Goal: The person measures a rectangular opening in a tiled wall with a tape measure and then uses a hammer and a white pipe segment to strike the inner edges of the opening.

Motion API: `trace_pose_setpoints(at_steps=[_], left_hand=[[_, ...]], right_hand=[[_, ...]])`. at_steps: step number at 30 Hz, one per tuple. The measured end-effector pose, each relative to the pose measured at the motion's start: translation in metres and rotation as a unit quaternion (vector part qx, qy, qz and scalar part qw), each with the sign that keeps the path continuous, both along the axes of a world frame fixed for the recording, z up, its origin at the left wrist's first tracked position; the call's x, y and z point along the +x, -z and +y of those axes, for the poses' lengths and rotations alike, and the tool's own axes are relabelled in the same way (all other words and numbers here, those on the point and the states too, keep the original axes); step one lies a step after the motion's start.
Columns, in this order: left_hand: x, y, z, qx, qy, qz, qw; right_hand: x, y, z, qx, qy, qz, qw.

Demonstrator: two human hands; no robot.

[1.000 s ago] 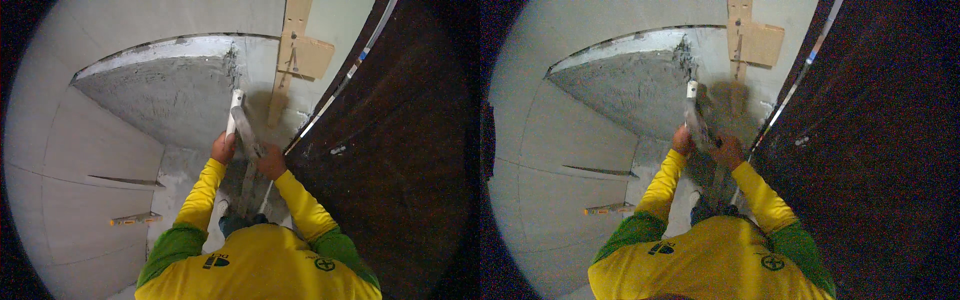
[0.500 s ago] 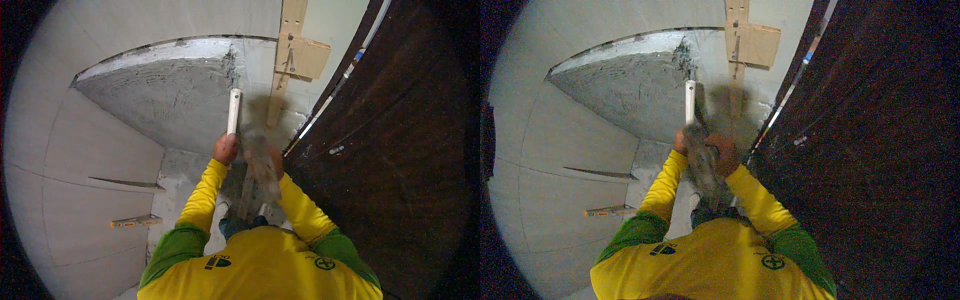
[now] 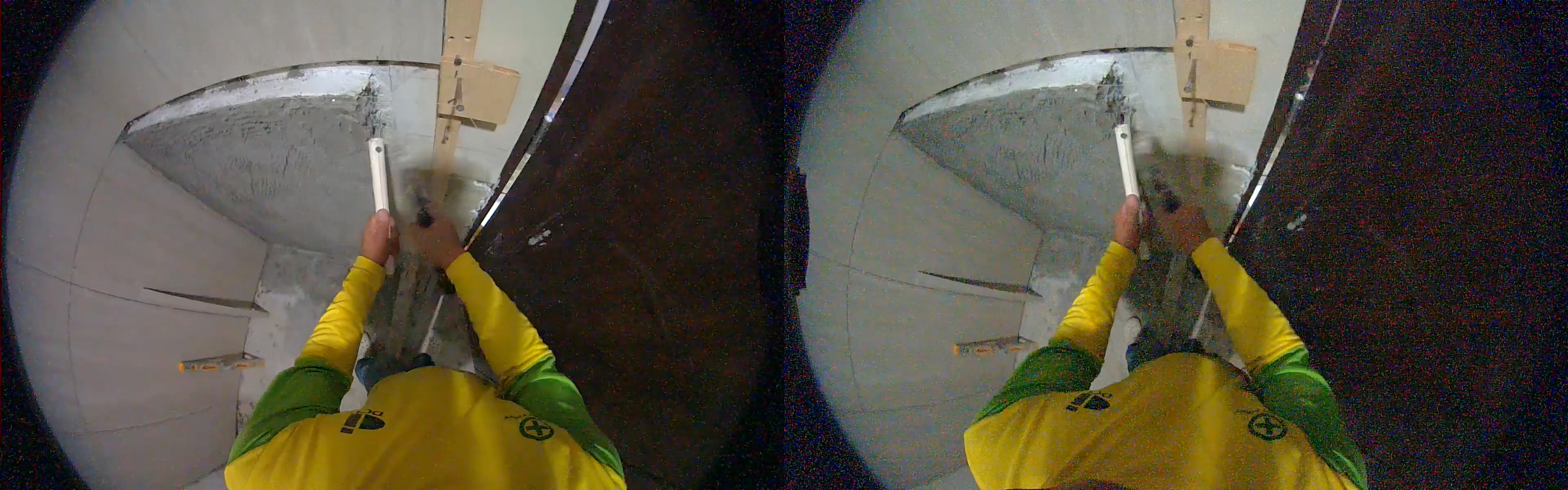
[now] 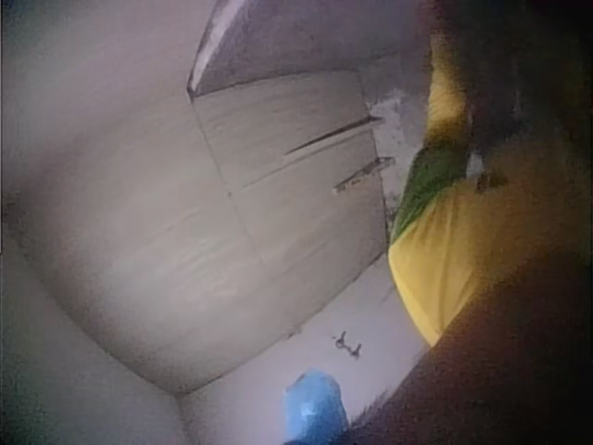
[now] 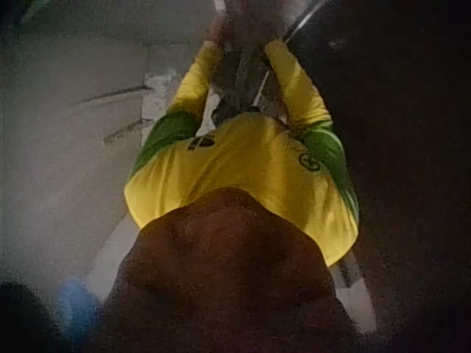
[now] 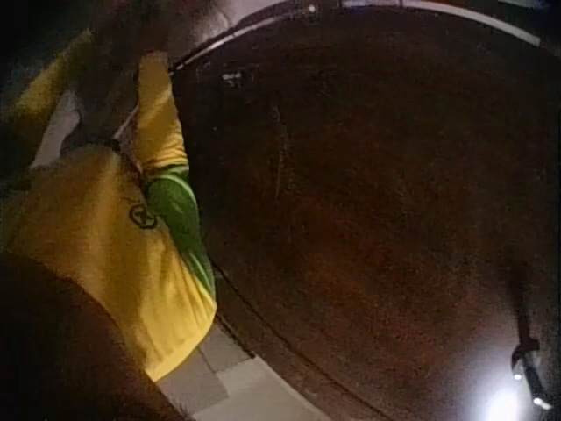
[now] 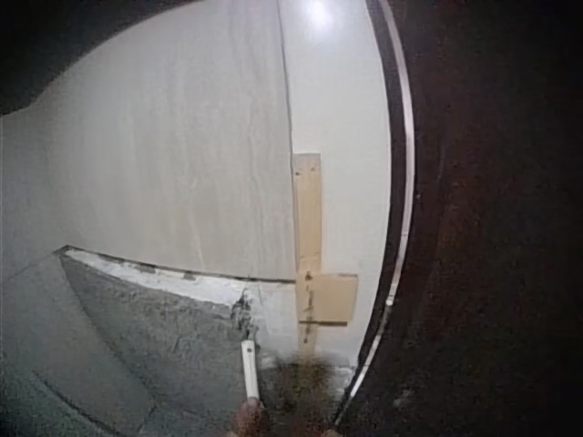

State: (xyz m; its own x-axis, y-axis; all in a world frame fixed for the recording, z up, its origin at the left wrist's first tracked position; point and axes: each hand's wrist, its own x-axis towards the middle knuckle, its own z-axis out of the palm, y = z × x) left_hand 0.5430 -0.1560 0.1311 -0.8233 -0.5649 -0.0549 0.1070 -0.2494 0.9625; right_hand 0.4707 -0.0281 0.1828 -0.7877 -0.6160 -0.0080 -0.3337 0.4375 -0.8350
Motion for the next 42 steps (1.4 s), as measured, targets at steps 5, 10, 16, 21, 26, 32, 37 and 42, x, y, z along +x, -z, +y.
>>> trace_pose_setpoints(at_steps=[5,10,16,21,26,32,37,42], left_hand=[[0.002,-0.006,0.011,0.035,0.018,-0.027,0.999],[-0.004,-0.001,0.017,-0.017,-0.063,0.046,0.997],[-0.003,-0.019,0.022,-0.045,0.001,-0.028,0.999],[0.001,0.015,0.003,-0.401,-0.106,0.016,0.910],[0.000,-0.013,0.017,-0.101,-0.031,0.040,0.994],[-0.007,0.025,0.009,-0.350,-0.070,-0.033,0.934],[-0.017,-0.011,0.020,0.069,-0.017,-0.006,0.997],[-0.021,-0.004,0.044,0.185,-0.028,0.018,0.982]], right_hand=[[0.017,-0.010,0.037,-0.049,0.024,0.185,0.981],[0.024,-0.040,0.036,-0.271,-0.086,-0.051,0.957],[0.005,-0.030,0.023,-0.324,-0.042,-0.205,0.923],[0.024,-0.067,0.020,-0.049,-0.098,-0.018,0.994],[0.021,-0.062,0.022,-0.185,-0.077,0.070,0.977],[0.020,-0.039,0.033,-0.012,-0.076,0.018,0.997],[0.022,-0.073,0.040,-0.224,-0.119,-0.025,0.967],[0.017,-0.064,0.071,-0.253,-0.061,0.011,0.965]])
